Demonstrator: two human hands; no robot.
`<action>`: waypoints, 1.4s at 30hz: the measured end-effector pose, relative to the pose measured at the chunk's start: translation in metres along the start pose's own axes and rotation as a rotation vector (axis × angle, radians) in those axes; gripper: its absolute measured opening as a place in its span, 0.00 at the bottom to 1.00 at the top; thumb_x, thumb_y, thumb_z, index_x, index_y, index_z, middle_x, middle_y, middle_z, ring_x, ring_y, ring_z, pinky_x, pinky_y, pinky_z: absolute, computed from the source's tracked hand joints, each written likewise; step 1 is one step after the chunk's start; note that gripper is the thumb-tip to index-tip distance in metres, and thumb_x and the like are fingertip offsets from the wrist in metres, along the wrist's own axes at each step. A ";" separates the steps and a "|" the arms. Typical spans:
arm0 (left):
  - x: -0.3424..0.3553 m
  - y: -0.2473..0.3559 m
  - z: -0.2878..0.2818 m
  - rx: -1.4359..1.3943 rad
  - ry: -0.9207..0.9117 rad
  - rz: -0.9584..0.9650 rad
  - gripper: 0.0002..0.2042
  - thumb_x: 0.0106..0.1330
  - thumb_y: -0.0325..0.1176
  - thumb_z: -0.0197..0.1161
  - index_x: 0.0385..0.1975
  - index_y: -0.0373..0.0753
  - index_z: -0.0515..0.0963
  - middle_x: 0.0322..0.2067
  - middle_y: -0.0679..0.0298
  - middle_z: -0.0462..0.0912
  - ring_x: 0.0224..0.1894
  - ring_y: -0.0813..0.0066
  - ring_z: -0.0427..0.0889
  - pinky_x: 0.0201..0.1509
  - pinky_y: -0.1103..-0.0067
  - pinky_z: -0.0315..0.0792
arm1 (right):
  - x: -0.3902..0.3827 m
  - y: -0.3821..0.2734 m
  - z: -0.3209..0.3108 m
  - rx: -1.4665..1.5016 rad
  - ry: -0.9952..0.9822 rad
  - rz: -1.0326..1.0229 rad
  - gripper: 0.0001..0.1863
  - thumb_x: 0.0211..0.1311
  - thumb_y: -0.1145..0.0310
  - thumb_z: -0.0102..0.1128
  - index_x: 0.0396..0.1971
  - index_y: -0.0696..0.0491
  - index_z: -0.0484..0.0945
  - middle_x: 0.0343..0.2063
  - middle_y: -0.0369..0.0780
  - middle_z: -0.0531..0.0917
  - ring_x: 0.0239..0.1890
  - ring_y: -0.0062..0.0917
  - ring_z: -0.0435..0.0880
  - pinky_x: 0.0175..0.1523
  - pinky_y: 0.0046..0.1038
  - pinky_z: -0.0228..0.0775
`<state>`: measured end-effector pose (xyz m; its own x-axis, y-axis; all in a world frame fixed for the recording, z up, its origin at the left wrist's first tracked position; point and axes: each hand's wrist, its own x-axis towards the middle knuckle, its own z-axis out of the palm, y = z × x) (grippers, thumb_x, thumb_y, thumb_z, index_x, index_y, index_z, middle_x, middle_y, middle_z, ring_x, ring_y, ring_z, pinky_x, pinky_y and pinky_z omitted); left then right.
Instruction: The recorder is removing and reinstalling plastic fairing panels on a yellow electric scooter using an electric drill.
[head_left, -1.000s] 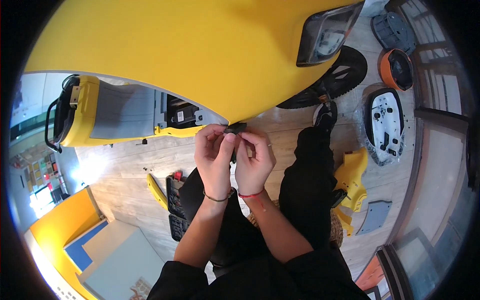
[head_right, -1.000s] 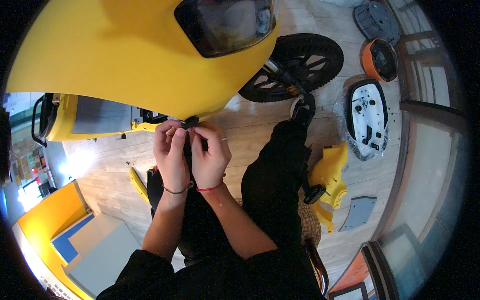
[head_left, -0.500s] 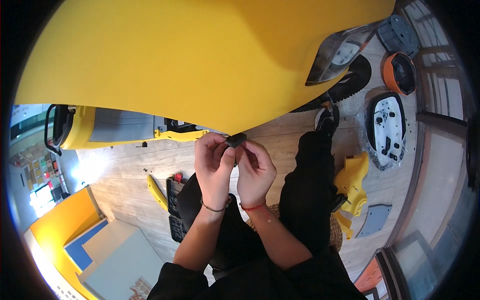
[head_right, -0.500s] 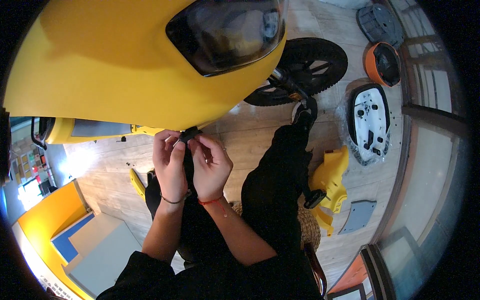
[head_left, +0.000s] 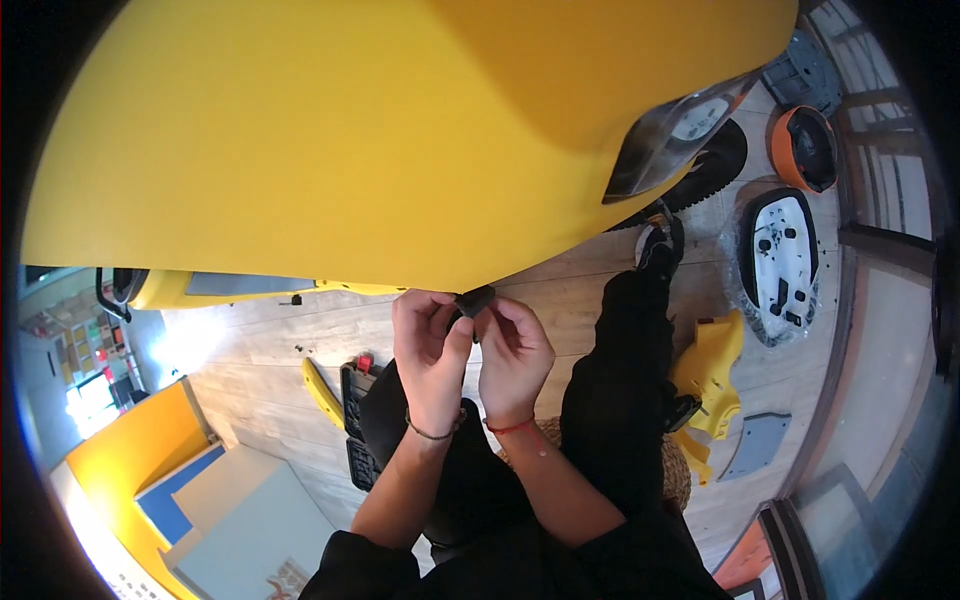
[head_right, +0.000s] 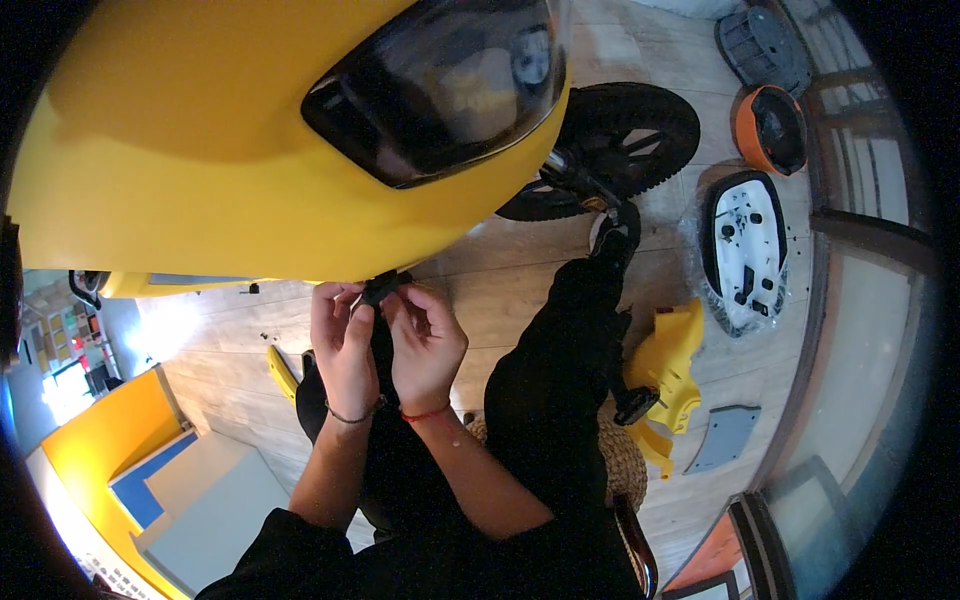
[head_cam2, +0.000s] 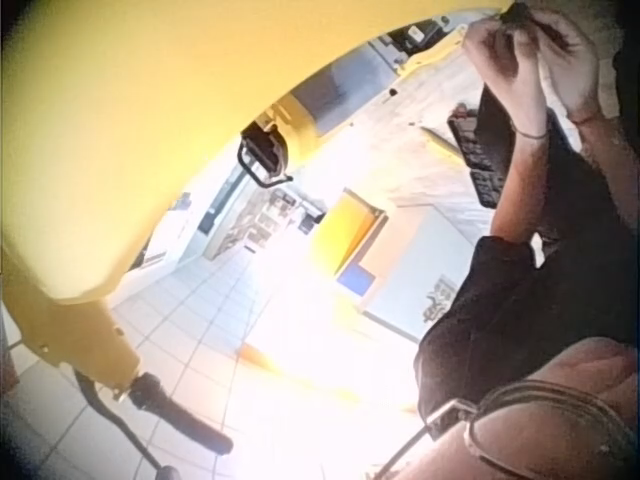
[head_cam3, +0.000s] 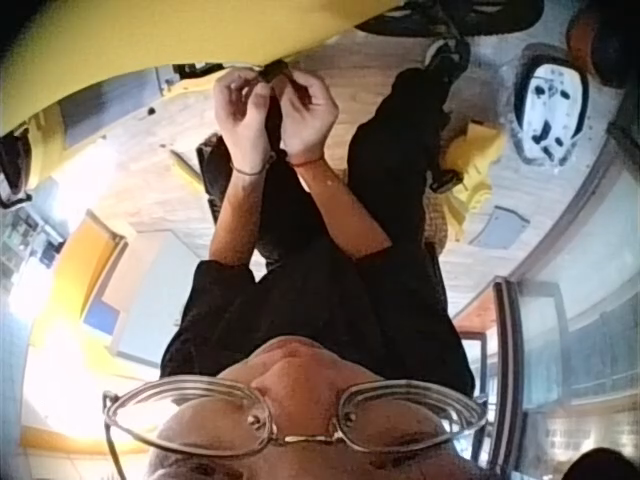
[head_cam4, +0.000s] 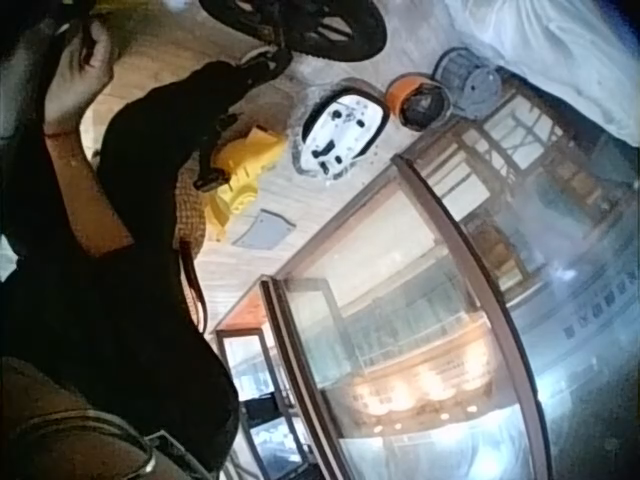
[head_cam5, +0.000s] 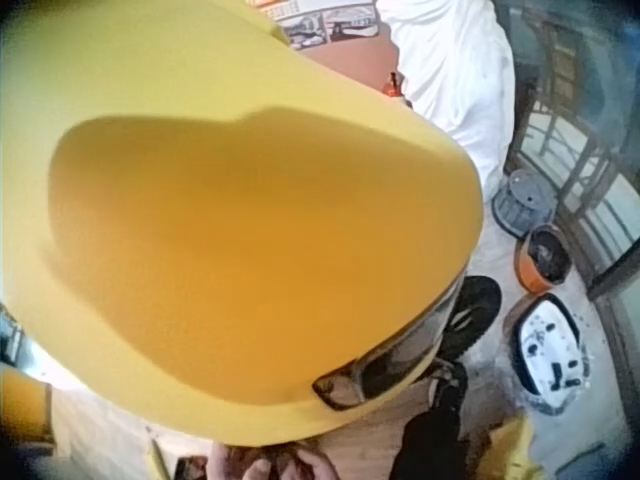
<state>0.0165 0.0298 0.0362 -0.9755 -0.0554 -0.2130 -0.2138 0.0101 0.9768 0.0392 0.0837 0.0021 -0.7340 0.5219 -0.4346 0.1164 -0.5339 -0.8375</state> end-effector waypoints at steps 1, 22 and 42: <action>0.000 0.000 0.000 -0.012 -0.004 0.001 0.14 0.55 0.18 0.55 0.41 0.34 0.64 0.41 0.63 0.65 0.48 0.73 0.69 0.56 0.77 0.63 | 0.000 0.000 -0.001 -0.018 -0.003 -0.007 0.07 0.55 0.80 0.58 0.35 0.61 0.75 0.31 0.36 0.79 0.32 0.14 0.76 0.37 0.16 0.69; 0.003 0.002 0.013 0.066 0.036 0.015 0.12 0.57 0.23 0.58 0.38 0.35 0.65 0.38 0.63 0.70 0.43 0.77 0.69 0.51 0.80 0.63 | 0.002 0.006 -0.004 -0.045 -0.009 -0.042 0.06 0.56 0.77 0.59 0.34 0.61 0.75 0.29 0.34 0.77 0.28 0.12 0.72 0.33 0.15 0.65; 0.004 0.006 0.014 0.042 0.057 -0.006 0.10 0.58 0.26 0.57 0.38 0.37 0.66 0.38 0.64 0.70 0.44 0.76 0.68 0.53 0.78 0.61 | 0.004 0.000 0.000 -0.101 -0.013 -0.046 0.05 0.56 0.79 0.58 0.33 0.61 0.75 0.30 0.38 0.77 0.30 0.16 0.76 0.35 0.17 0.69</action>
<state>0.0105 0.0434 0.0404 -0.9698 -0.1128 -0.2160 -0.2229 0.0518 0.9735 0.0363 0.0862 0.0005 -0.7485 0.5357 -0.3908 0.1483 -0.4393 -0.8860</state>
